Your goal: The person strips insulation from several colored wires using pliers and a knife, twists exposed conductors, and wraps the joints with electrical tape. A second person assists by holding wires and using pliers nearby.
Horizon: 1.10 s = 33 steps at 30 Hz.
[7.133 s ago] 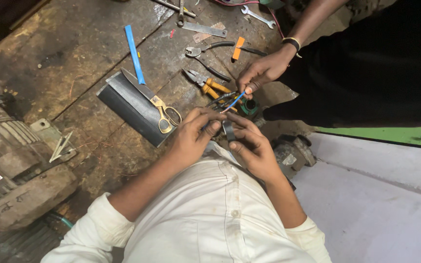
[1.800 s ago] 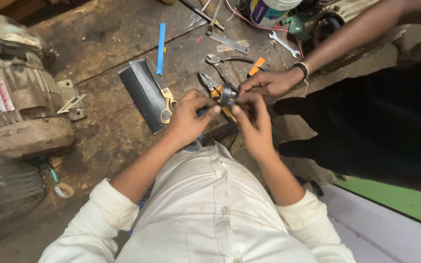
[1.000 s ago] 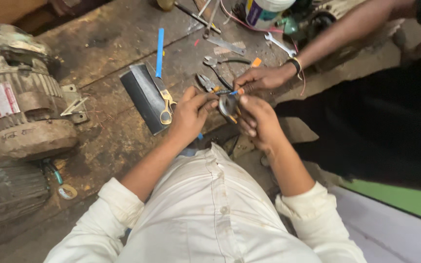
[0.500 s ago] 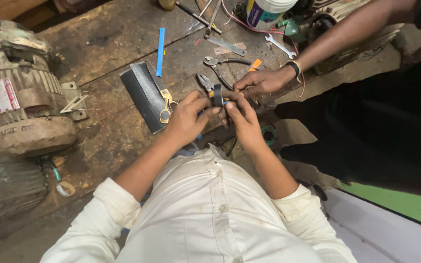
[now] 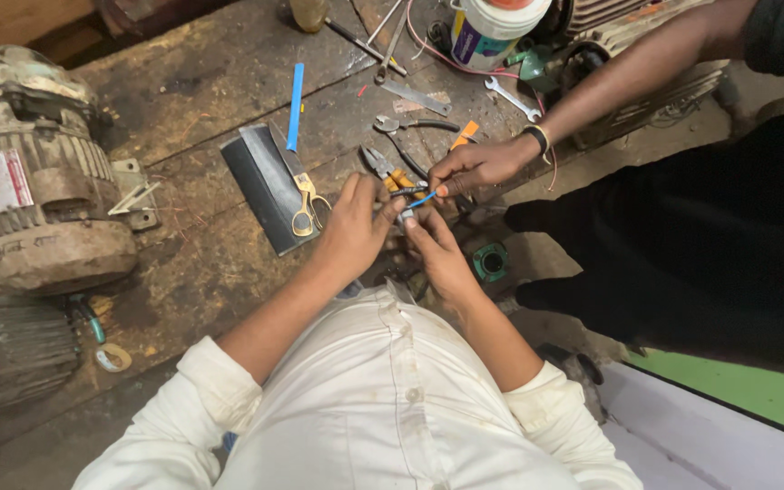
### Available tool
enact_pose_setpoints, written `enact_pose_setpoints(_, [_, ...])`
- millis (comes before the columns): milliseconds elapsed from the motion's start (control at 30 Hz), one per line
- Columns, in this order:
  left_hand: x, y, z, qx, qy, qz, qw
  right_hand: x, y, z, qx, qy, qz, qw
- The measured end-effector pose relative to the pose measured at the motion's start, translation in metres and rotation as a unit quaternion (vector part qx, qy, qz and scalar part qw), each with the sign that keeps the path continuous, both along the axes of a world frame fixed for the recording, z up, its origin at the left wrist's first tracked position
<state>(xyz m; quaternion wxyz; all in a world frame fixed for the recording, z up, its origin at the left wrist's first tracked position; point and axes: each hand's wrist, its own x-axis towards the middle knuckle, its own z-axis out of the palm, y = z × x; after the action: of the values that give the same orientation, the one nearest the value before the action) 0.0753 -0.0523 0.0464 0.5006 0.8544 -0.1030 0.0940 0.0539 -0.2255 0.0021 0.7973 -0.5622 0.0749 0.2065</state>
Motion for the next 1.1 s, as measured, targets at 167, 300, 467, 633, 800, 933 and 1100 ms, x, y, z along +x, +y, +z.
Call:
enact_pose_setpoints(167, [0.0,-0.006,-0.004,-0.004,0.093,-0.006,0.996,-0.008,-0.011,0.005,-0.041,-0.022,-0.021,0.999])
enact_pose_setpoints(300, [0.009,-0.01,-0.01,0.005,0.161,0.016,0.987,0.005,-0.014,0.017,-0.082,-0.011,0.014,0.996])
enact_pose_setpoints(467, [-0.001,-0.021,-0.018,0.016,0.043,0.057,0.997,0.012,-0.016,0.027,-0.099,-0.016,0.063,0.993])
enact_pose_setpoints(633, [-0.01,-0.025,-0.023,0.024,0.008,0.043,0.999,-0.004,-0.009,0.028,-0.401,-0.141,0.058,0.903])
enact_pose_setpoints(800, [-0.004,-0.029,-0.04,0.009,0.055,0.047,0.997,0.014,-0.018,0.048,-0.321,-0.202,0.12,0.918])
enact_pose_setpoints(933, [0.015,-0.03,-0.054,-0.075,0.243,0.075,0.964,0.015,-0.027,0.084,0.143,-0.268,0.403,0.863])
enact_pose_setpoints(1100, [0.007,-0.019,-0.048,-0.078,0.112,-0.03,0.99,0.035,-0.071,0.124,-0.103,-0.358,0.342,0.863])
